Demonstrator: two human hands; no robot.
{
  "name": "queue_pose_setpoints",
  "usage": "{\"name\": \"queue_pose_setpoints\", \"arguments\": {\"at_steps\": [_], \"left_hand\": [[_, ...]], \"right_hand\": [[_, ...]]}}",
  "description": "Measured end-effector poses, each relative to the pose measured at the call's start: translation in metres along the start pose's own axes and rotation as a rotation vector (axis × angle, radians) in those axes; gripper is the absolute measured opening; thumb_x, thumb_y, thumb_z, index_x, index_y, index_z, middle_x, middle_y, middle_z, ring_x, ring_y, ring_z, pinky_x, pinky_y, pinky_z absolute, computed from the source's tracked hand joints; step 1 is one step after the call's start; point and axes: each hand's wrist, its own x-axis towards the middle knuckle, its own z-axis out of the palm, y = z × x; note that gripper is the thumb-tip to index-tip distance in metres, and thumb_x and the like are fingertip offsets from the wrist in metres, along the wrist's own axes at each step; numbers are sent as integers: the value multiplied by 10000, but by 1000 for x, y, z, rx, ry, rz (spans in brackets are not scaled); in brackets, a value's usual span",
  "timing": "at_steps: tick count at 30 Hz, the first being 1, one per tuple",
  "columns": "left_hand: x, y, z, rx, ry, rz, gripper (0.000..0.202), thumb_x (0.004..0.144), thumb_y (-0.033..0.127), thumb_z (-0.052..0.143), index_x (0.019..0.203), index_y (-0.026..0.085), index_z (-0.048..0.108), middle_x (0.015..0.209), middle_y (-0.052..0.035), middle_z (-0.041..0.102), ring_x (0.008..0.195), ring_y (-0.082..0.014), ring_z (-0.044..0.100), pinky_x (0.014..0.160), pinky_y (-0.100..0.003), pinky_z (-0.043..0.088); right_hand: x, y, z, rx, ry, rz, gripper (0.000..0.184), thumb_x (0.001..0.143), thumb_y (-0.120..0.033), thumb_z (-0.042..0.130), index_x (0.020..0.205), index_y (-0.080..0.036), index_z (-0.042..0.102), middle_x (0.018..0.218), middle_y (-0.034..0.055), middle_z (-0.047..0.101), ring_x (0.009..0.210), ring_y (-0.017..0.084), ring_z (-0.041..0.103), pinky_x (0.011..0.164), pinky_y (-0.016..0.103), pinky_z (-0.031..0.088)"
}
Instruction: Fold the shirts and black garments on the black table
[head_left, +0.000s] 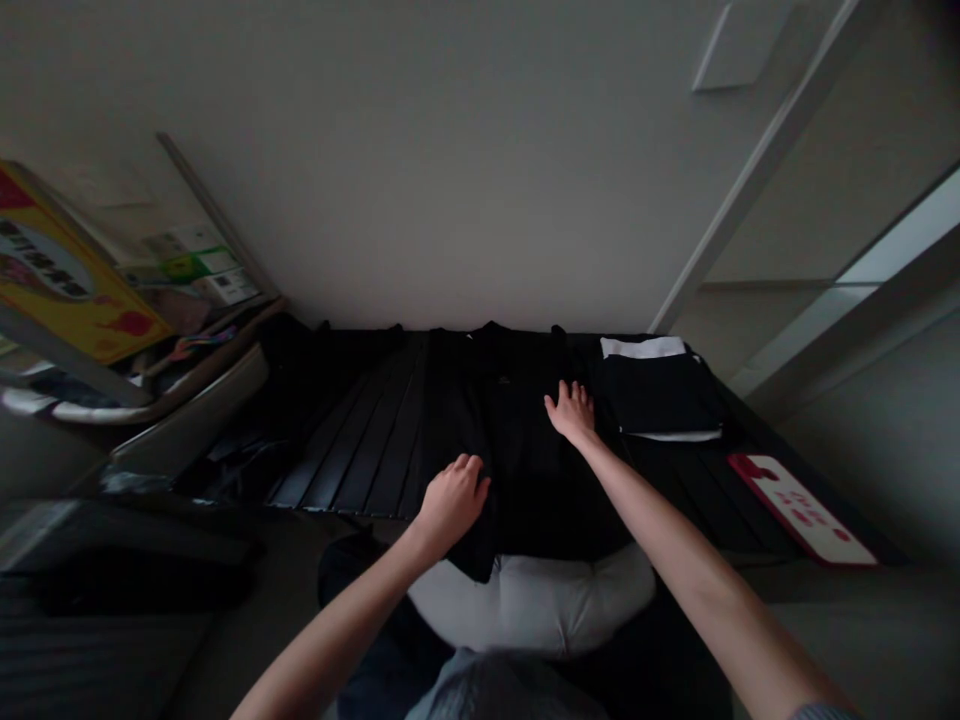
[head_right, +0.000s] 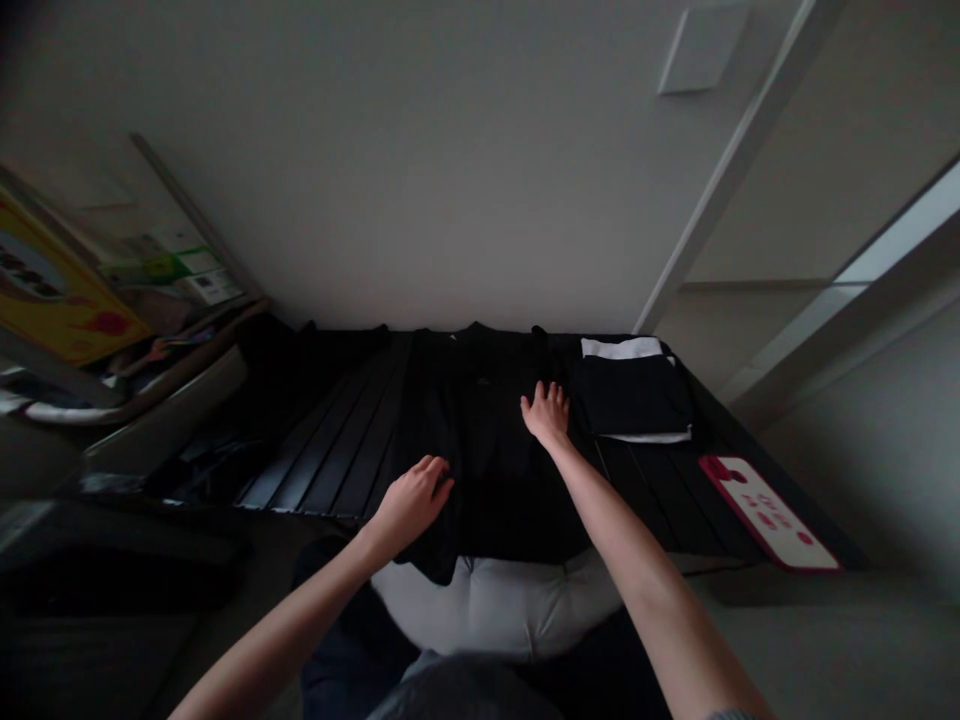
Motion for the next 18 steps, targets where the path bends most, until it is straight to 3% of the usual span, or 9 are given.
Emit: {"name": "queue_pose_setpoints", "arguments": {"at_steps": [2,4,7,11,15,18], "left_hand": [[14,-11,8,20,129,20,319,957,298,399,1215,175,542,1262,-102,616,1144,-226,603,948,-359,500],[29,-23,24,52,241,35,437,962,324,387,1370,180,448,1441,-113,490,1350,-268,429,1076,-443,409],[45,-38,53,108,292,32,557,961,405,382,1483,220,320,1557,-99,330,1454,-312,237,1139,-558,296],[52,-47,75,169,262,24,576,952,490,369,1483,269,339,1562,-82,321,1442,-323,267,1147,-588,265],[51,-48,74,185,270,36,569,957,488,356,1489,288,323,1563,-68,319,1446,-313,261,1141,-585,285],[50,-48,72,197,281,38,574,954,466,381,1494,285,310,1561,-73,323,1443,-314,267,1136,-579,301]], "right_hand": [[4,-3,-2,20,15,7,658,956,-492,368,1497,-126,286,1544,250,254,1413,387,275,1113,518,230],[13,-7,-4,56,19,2,690,943,-516,391,1516,-164,237,1561,247,204,1401,399,296,1102,508,258],[33,-12,-9,146,-25,25,716,934,-546,392,1529,-200,191,1569,244,168,1385,389,339,1083,474,308],[66,-13,-10,224,-42,105,716,933,-533,410,1524,-185,206,1554,266,174,1371,395,362,1071,467,331],[94,-9,-7,213,2,116,742,883,-526,520,1505,-222,255,1577,238,64,1370,441,330,1044,508,356],[111,-11,-8,238,79,137,824,871,-437,578,1514,-117,175,1475,284,276,1317,379,429,1018,435,408]]}}
